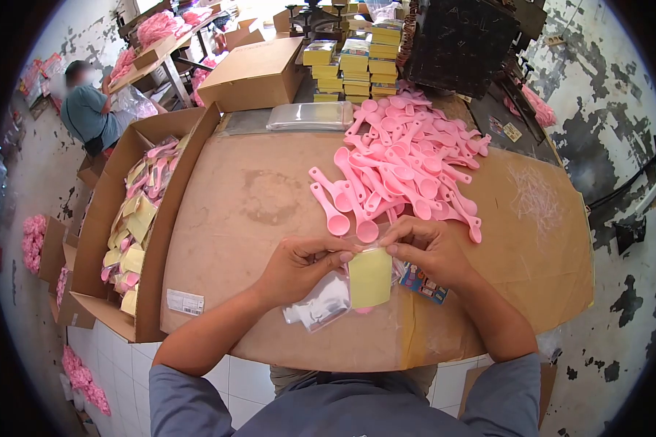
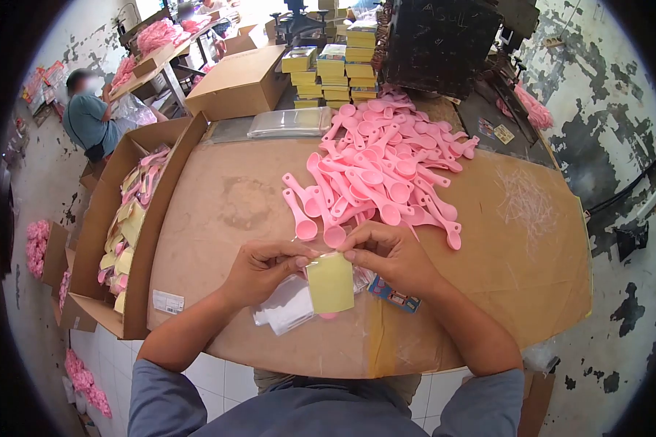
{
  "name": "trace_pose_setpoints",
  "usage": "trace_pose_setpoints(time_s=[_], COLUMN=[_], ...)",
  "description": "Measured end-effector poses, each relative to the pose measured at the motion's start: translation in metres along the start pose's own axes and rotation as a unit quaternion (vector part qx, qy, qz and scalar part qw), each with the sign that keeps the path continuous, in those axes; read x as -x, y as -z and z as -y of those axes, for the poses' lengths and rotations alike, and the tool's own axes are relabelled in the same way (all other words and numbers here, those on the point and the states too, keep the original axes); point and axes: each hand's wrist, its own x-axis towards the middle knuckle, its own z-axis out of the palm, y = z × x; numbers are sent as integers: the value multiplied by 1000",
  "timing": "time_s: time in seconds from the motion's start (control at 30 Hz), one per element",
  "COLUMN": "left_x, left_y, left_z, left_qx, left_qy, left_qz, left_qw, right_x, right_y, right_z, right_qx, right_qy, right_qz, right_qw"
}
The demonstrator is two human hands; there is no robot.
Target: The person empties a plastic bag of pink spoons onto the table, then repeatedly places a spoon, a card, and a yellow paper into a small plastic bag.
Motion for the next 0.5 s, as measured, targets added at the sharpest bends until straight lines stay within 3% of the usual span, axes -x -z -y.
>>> trace_pose_setpoints(time_s=[0.23,0.33,0.5], left_x=[0,-1,-1], left_y=[-1,2,4], left_z=[-1,0,-4], left_qx=[-54,-118,-109], left_qy=[-18,-72,-94], left_qz=[-25,-9,0], left_qw=[998,990,990], right_x=[-1,-1,-1], right_y=[1,5,10], right_z=[-1,-3,2], right_qx=[27,39,100], right_qy=[23,30,47], right_qz=[-14,-2,10], right_qw=[999,999,994])
